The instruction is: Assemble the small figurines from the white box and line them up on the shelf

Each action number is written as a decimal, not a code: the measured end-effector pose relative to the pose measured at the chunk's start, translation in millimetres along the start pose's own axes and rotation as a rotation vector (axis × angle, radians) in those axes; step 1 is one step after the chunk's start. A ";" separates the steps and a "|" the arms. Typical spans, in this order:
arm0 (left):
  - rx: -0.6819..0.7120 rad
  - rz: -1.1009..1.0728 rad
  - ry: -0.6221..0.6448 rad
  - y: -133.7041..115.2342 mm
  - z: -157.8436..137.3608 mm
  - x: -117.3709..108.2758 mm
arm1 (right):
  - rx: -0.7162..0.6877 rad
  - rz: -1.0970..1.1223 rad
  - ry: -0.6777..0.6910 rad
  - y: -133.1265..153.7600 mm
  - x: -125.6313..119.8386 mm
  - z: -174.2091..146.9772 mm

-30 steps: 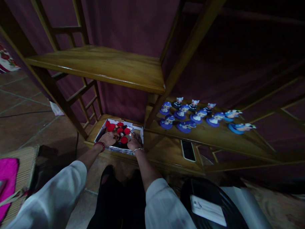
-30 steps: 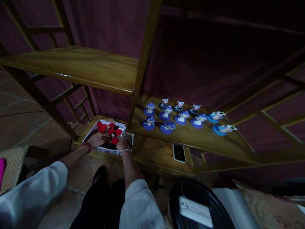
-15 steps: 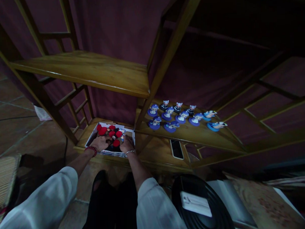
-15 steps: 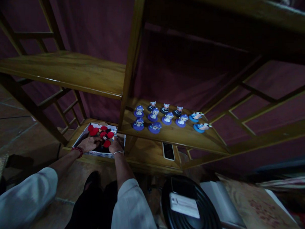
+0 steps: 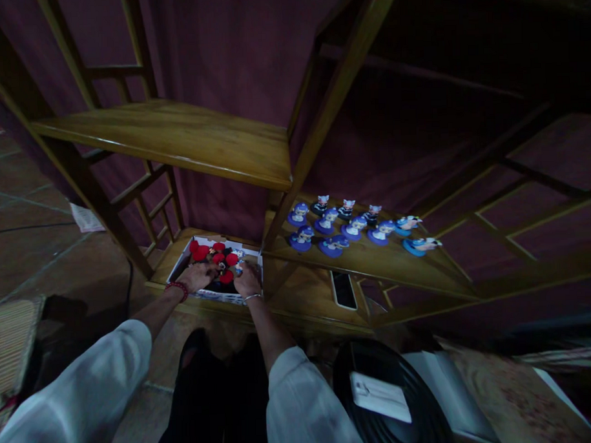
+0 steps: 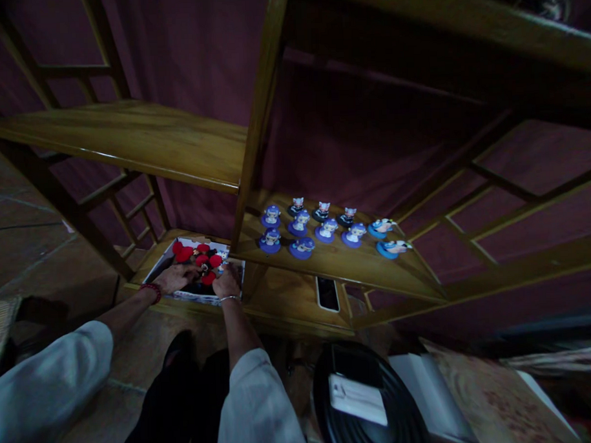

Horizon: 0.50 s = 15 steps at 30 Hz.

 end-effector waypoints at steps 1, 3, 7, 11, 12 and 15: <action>0.010 -0.008 -0.008 0.9 0.8 0.5 | -0.001 0.003 -0.006 0.4 -1.2 -0.8; -0.006 -0.026 -0.049 6.5 2.8 -0.3 | -0.002 0.011 -0.013 1.0 -3.0 -2.3; -0.054 -0.027 -0.112 19.7 6.3 -3.5 | -0.006 0.040 0.010 1.0 -1.4 -3.3; -0.109 0.091 -0.166 33.1 8.2 -19.8 | -0.001 0.047 0.025 0.5 -0.2 -3.0; -0.111 0.128 -0.172 35.6 8.8 -25.0 | -0.006 0.043 0.029 1.2 -0.2 -3.1; -0.093 0.206 -0.148 41.7 11.8 -35.5 | -0.018 0.041 0.041 2.6 0.0 -3.8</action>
Point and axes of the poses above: each hand's wrist, its own z-axis towards the middle knuckle, its own x-axis out of the palm, y = z × x, the point moved 9 cm from there along z, towards the middle knuckle
